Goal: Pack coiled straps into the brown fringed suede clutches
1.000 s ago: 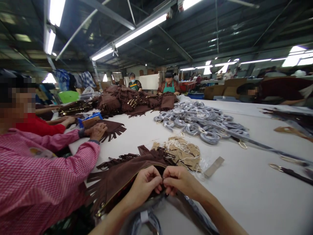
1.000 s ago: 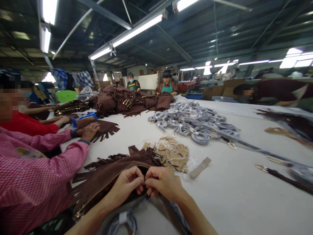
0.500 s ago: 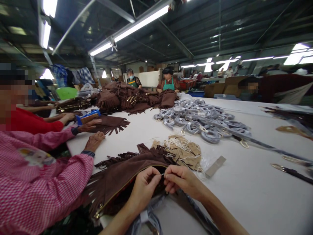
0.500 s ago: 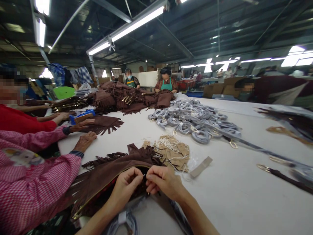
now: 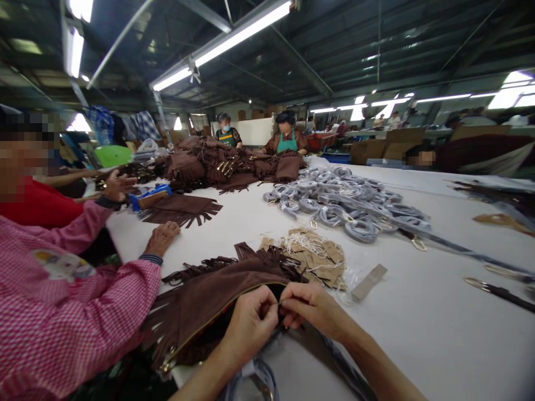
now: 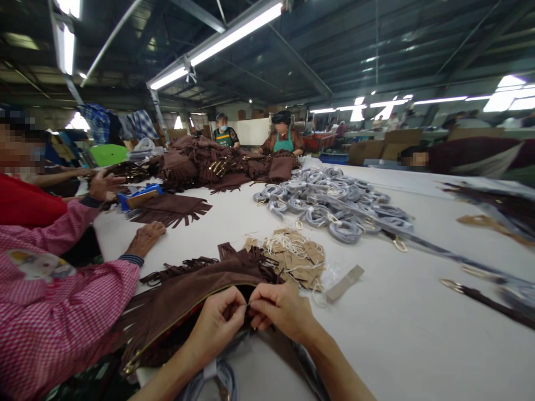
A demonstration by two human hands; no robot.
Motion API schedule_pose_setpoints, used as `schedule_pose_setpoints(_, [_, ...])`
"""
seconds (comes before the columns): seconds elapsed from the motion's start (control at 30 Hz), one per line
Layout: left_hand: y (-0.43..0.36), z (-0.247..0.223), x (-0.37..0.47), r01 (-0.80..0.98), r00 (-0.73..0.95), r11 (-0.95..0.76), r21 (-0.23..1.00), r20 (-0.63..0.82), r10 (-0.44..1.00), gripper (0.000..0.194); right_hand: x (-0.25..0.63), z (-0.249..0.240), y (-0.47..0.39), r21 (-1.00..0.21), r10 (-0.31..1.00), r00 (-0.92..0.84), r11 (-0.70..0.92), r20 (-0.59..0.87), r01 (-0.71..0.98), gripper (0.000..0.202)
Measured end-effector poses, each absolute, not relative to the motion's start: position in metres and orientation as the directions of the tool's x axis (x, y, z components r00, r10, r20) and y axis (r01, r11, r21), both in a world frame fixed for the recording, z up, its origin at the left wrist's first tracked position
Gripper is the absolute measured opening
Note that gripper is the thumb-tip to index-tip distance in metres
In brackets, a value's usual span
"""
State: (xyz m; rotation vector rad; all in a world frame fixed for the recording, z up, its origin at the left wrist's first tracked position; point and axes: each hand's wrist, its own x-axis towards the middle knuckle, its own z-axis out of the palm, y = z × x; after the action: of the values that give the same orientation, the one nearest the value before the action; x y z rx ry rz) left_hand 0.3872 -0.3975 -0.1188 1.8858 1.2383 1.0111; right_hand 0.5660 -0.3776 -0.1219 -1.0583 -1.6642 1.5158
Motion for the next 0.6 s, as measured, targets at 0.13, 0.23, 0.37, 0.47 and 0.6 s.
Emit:
schedule_pose_setpoints(0.13, [-0.398,-0.117,0.387,0.498,0.293,-0.406,0.766,0.292,0.911,0.015,0.566,-0.120,-0.378,-0.968,0.877,-0.478,0.079,-0.045,0.237,0.020])
schedule_pose_setpoints(0.23, [-0.399,-0.119,0.388,0.516,0.313,-0.449,0.730,0.327,0.892,0.016,0.567,-0.117,-0.379,-0.931,0.873,-0.488,0.164,-0.017,0.326,0.017])
schedule_pose_setpoints(0.37, [-0.400,-0.123,0.387,0.515,0.324,-0.469,0.717,0.344,0.881,0.016,0.566,-0.115,-0.382,-0.894,0.853,-0.521,0.259,0.034,0.365,0.017])
schedule_pose_setpoints(0.47, [-0.399,-0.126,0.386,0.511,0.333,-0.452,0.731,0.316,0.888,0.016,0.564,-0.118,-0.382,-0.880,0.845,-0.532,0.295,0.059,0.371,0.017])
schedule_pose_setpoints(0.6, [-0.392,-0.125,0.388,0.516,0.321,-0.394,0.761,0.254,0.912,0.016,0.561,-0.109,-0.381,-0.810,0.860,-0.509,0.326,0.040,0.487,0.020])
